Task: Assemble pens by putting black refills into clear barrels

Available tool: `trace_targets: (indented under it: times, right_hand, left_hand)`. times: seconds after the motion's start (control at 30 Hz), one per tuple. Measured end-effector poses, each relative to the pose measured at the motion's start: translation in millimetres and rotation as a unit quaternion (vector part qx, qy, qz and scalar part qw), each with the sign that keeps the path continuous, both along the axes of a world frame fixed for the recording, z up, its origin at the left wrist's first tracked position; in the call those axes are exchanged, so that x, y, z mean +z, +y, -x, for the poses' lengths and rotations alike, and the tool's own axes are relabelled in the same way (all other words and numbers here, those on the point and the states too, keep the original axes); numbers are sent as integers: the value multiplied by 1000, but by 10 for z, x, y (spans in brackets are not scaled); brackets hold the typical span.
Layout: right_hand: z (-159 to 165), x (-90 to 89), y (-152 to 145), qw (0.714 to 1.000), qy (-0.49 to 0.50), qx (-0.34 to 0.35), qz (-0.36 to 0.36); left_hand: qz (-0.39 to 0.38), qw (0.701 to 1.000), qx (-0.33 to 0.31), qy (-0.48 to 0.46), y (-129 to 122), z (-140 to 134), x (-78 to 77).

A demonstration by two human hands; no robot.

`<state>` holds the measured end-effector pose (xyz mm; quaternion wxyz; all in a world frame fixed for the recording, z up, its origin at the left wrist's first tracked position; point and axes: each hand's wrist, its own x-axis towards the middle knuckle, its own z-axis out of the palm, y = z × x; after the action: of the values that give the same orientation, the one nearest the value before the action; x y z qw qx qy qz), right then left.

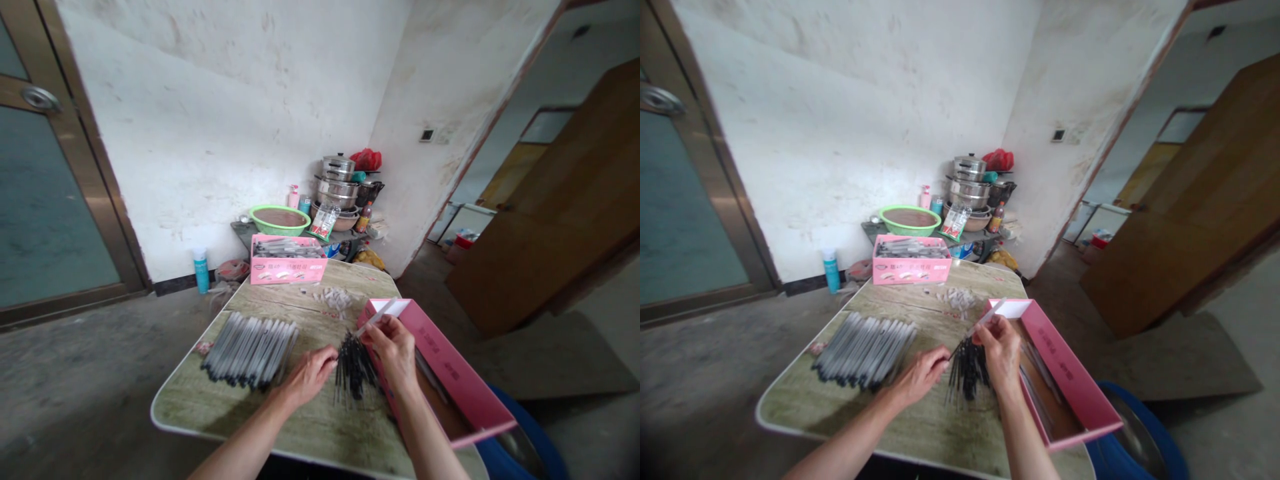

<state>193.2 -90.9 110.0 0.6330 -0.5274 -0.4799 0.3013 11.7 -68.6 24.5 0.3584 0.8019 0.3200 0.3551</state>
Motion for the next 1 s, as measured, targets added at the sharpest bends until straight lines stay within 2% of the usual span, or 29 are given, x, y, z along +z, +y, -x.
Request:
trace_targets:
  times: [0.23,0.3,0.43,0.53,0.67,0.83,0.93,1.0]
  right_hand:
    - [11,-25,-18,1000,-15,-4,17]
    - [29,-61,-23,999,-27,-2,25]
    - [91,-170,-14,998,-44,19,47]
    - [148,-270,6,994,-31,40,94]
    - [256,-401,-11,972,12,123,200]
    - [488,-503,-171,935,87,232,254]
    - [586,-542,-349,943,101,210,236]
    - [558,-575,-505,961,27,160,223]
  left_hand:
    - [-5,1000,-4,-9,8,3,-29]
    - [18,999,-10,-30,16,-10,-80]
    - [115,987,-38,-109,56,-65,-219]
    - [184,960,-71,-199,89,-93,-260]
    - [286,912,-96,-279,104,-71,-210]
    - [352,896,-35,-269,91,-25,-189]
    - [407,868,-18,-283,121,-14,-215]
    - [448,836,-12,-316,166,-6,-238]
